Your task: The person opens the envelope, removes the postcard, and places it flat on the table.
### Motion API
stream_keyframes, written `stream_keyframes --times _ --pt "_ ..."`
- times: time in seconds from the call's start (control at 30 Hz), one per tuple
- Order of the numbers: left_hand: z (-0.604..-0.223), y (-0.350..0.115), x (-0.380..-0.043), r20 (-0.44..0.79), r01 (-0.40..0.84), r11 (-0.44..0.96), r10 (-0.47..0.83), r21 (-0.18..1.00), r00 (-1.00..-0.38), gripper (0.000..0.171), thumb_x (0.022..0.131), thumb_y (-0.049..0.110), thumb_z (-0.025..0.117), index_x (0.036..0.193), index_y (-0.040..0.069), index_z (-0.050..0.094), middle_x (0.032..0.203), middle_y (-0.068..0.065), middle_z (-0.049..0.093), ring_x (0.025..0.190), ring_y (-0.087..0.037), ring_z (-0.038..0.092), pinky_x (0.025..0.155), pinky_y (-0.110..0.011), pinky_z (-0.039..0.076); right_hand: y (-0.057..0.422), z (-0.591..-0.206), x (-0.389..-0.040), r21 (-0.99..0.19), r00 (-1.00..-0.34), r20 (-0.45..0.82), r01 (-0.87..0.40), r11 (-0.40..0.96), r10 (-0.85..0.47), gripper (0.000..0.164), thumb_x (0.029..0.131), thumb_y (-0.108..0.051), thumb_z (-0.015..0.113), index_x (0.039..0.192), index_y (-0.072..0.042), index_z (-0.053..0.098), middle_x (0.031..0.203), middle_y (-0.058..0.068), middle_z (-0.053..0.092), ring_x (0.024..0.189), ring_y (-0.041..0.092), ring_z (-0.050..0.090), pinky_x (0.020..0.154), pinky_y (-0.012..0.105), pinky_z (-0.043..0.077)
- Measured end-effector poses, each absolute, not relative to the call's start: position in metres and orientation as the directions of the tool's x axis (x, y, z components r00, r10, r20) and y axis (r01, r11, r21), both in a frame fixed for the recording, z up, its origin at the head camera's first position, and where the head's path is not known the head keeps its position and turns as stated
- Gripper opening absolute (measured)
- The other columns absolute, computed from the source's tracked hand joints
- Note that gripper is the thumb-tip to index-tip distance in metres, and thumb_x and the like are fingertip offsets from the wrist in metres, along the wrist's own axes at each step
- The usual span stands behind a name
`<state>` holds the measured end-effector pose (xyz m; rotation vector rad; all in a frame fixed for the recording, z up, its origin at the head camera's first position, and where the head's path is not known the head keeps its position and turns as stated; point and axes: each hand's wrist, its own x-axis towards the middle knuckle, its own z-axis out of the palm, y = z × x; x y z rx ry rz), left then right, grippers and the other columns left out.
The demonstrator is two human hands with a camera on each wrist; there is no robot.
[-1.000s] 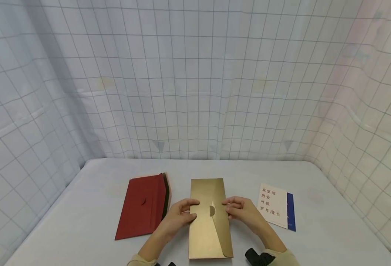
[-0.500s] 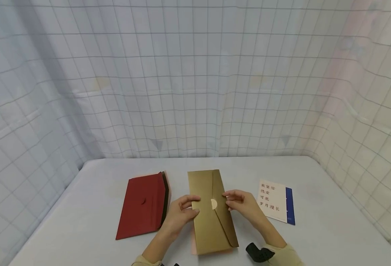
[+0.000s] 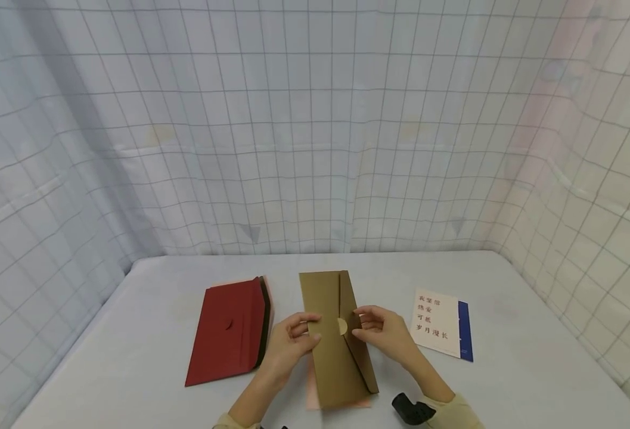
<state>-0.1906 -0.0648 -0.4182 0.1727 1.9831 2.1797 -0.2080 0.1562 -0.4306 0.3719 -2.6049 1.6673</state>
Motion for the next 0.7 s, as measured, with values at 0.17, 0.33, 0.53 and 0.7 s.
stream_keyframes --times 0.17,0.33,0.53,0.7 --pt "-0.414 -0.063 -0.189 -0.024 -0.043 -0.084 0.212 0.996 -0.977 0.039 0.082 -0.005 0.062 0.120 -0.007 0.053 0.111 -0.020 0.067 0.075 -0.004 0.063 0.069 -0.022 0.051 0.150 -0.430 -0.206 -0.857 -0.962 0.182 -0.257 0.447 -0.204 0.046 0.073 -0.014 0.079 0.113 -0.001 0.061 0.100 0.016 0.067 0.085 0.018 0.065 0.070 0.015 0.051" --pt "-0.410 -0.062 -0.186 -0.021 -0.037 -0.073 0.204 0.997 -0.979 0.038 0.082 -0.007 0.062 0.119 -0.006 0.055 0.101 -0.014 0.068 0.071 -0.004 0.060 0.067 -0.021 0.050 0.144 -0.428 -0.201 -0.817 -0.954 0.183 -0.282 0.503 -0.238 0.051 0.071 -0.016 0.079 0.115 0.000 0.058 0.099 0.014 0.066 0.081 0.015 0.064 0.068 0.015 0.050" --pt "-0.410 -0.061 -0.185 -0.015 -0.029 -0.067 0.201 0.997 -0.980 0.038 0.080 -0.008 0.062 0.118 -0.007 0.056 0.094 -0.008 0.067 0.068 -0.004 0.059 0.066 -0.020 0.050 0.141 -0.423 -0.196 -0.739 -0.940 0.221 -0.336 0.584 -0.260 0.050 0.072 -0.010 0.077 0.115 0.003 0.056 0.103 0.017 0.067 0.079 0.017 0.065 0.067 0.021 0.053" --pt "-0.411 -0.060 -0.185 -0.019 -0.033 -0.062 0.213 0.998 -0.977 0.038 0.079 -0.009 0.061 0.117 -0.008 0.055 0.083 -0.001 0.064 0.066 -0.004 0.057 0.064 -0.020 0.049 0.136 -0.422 -0.191 -0.696 -0.944 0.219 -0.327 0.639 -0.245 0.050 0.071 -0.005 0.075 0.116 0.008 0.055 0.107 0.019 0.066 0.077 0.017 0.063 0.064 0.022 0.052"
